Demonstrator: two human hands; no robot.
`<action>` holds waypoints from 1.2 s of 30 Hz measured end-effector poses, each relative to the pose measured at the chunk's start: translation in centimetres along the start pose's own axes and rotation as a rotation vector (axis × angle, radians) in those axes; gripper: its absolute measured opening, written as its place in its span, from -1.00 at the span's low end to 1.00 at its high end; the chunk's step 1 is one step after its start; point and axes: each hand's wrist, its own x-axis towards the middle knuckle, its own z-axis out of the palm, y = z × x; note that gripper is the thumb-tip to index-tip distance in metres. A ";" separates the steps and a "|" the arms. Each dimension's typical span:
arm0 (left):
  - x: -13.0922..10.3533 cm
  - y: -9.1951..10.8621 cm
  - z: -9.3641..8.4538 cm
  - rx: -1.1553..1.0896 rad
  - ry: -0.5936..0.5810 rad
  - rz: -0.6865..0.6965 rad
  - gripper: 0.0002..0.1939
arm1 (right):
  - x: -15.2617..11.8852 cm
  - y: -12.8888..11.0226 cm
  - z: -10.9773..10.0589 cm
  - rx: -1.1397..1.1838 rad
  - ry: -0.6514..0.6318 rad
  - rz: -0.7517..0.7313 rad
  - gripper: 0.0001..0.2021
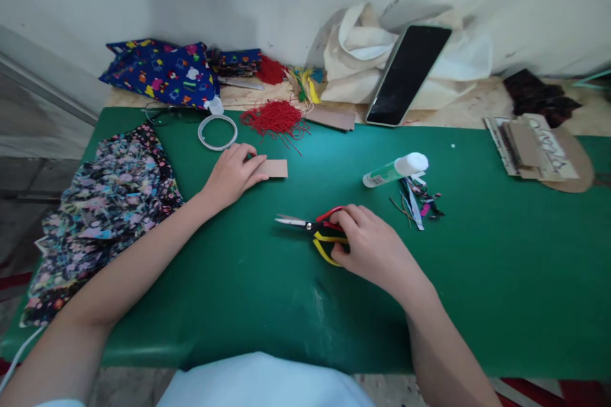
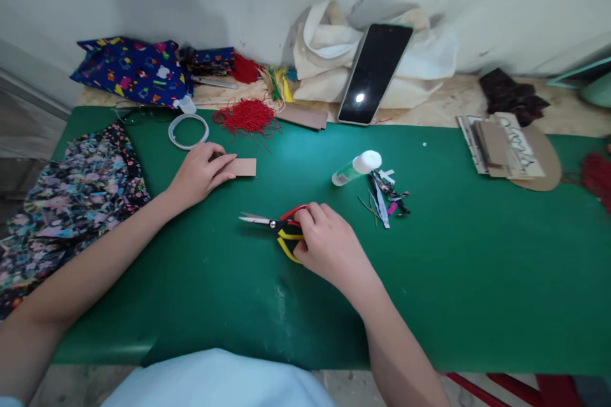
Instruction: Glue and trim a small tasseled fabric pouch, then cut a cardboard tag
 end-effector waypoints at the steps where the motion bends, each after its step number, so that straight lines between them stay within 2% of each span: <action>1: 0.0 -0.1 0.1 -0.015 -0.003 -0.008 -0.50 | 0.1 0.5 -0.1 0.009 0.009 0.019 -0.74; 8: 0.1 0.0 0.0 -0.062 -0.011 -0.078 -0.55 | 0.6 4.0 0.3 -0.026 0.093 0.217 -0.71; 12: 0.1 0.0 -0.1 -0.085 -0.013 -0.088 -0.57 | 0.7 4.9 0.7 -0.005 0.117 0.284 -0.68; 18: 0.2 -0.1 -0.3 -0.094 -0.026 -0.096 -0.64 | 0.9 4.4 1.0 -0.003 0.167 0.353 -0.66; 26: 0.2 -0.2 -0.2 -0.077 -0.025 -0.079 -0.63 | 0.8 3.6 0.5 -0.006 -0.013 0.344 -0.67; 31: 0.1 -0.5 0.0 -0.129 -0.026 -0.095 -0.65 | 0.7 4.1 0.5 -0.005 0.022 0.418 -0.65; 36: 0.1 -0.6 0.0 -0.155 -0.019 -0.092 -0.67 | 0.9 3.5 0.9 -0.014 0.039 0.399 -0.66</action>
